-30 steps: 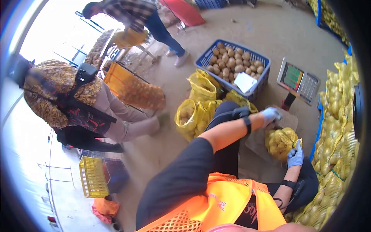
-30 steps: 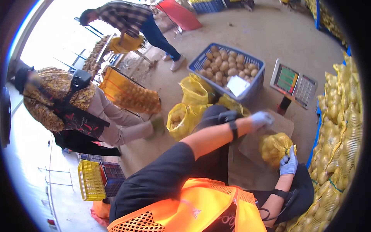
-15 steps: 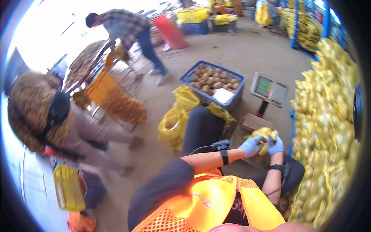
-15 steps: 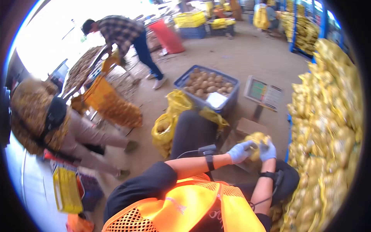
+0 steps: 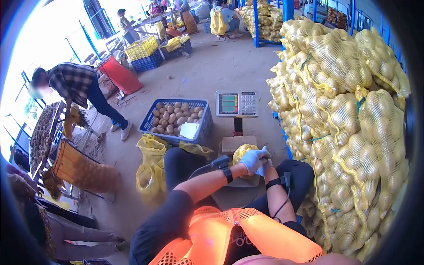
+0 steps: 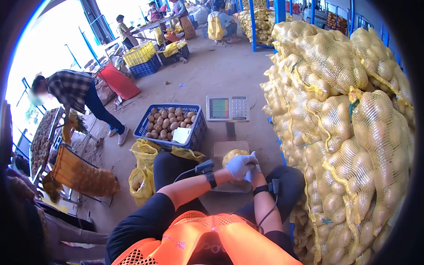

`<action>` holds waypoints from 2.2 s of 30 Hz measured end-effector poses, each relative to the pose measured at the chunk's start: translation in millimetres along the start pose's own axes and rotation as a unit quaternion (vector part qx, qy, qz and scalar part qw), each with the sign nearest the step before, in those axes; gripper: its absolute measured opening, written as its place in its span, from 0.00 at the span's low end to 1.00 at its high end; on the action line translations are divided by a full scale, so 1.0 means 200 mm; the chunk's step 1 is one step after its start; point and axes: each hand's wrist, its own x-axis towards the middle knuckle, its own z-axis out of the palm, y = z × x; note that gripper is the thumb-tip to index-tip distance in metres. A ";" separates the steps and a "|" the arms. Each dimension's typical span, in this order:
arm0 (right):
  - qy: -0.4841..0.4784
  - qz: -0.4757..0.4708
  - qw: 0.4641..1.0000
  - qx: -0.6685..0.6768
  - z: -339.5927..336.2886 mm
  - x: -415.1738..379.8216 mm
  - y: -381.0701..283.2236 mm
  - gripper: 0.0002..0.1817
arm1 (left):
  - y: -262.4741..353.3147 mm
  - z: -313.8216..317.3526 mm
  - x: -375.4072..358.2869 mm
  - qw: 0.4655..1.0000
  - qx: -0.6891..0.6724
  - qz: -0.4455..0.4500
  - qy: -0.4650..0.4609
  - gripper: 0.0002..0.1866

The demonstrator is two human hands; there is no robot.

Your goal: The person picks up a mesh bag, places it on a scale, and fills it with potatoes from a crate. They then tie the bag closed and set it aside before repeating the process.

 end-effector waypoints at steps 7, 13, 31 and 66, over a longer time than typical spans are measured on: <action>0.136 -0.177 0.900 -0.374 0.09 -0.02 -0.02 0.12 | -0.36 -0.11 0.29 0.994 0.061 -0.050 -0.069 0.10; 0.146 -0.313 0.738 -0.580 0.05 -0.03 0.06 0.28 | -0.58 -0.09 0.30 0.988 -0.012 -0.118 -0.099 0.11; 0.064 -0.335 0.803 -0.488 0.16 0.04 0.08 0.21 | -0.92 -0.11 0.04 0.993 0.057 -0.050 0.087 0.05; 0.151 -0.156 0.967 -0.133 0.23 -0.01 0.20 0.11 | -0.40 0.08 -0.15 0.632 -0.577 -0.501 0.130 0.16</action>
